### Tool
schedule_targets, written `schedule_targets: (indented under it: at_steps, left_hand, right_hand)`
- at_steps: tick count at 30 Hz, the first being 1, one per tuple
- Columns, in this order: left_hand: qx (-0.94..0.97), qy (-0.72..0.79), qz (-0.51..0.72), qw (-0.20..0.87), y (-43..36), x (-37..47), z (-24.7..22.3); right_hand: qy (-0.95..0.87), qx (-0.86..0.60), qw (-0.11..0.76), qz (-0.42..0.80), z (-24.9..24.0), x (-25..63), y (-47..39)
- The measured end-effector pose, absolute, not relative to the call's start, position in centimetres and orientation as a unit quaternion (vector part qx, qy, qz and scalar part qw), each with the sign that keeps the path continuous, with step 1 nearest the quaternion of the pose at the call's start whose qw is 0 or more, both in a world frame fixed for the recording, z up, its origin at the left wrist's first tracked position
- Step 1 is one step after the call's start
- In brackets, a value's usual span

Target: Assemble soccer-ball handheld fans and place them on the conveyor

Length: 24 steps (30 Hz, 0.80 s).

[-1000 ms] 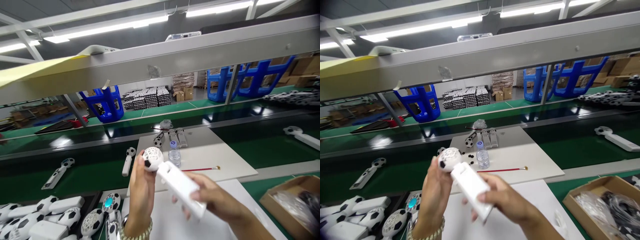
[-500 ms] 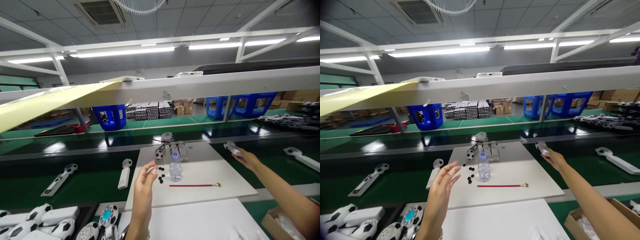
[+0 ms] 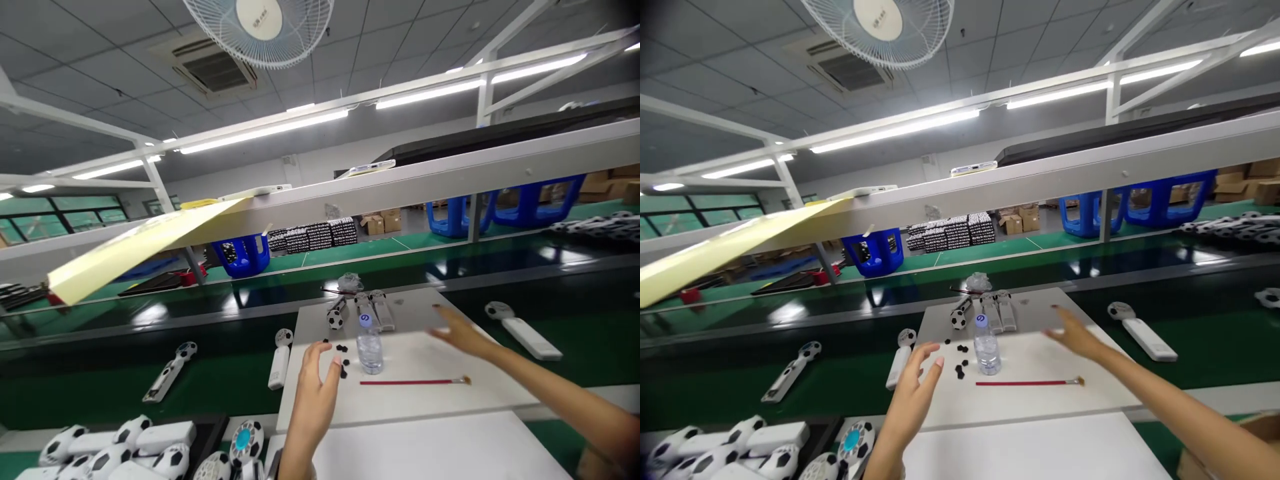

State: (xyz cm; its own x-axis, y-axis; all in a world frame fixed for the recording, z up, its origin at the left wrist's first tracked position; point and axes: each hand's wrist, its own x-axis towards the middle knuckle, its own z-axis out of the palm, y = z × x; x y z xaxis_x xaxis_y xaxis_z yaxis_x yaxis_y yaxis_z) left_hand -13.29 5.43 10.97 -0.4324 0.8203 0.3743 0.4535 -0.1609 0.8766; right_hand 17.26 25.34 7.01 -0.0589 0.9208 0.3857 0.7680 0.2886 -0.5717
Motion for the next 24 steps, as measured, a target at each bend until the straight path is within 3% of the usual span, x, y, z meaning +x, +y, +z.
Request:
schedule_targets:
  at_steps: [4,12,19,24]
  left_hand:
    - [0.505,0.731,0.454,0.067,7.2,-16.1,9.5]
    - [0.327,0.878,0.344,0.068,11.0,-20.6,4.6]
    - [0.281,0.888,0.354,0.088,11.6,-21.7,1.7]
    - [0.209,0.878,0.421,0.091,12.1,-21.9,1.1]
  right_hand:
    - [-0.835,-0.396,0.265,0.275,5.5,7.0,22.0]
    - [-0.772,-0.516,0.309,0.205,4.6,1.0,22.9]
    - [-0.762,-0.495,0.324,0.262,5.0,1.5,20.0]
    - [-0.717,-0.453,0.368,0.381,6.8,3.3,17.0]
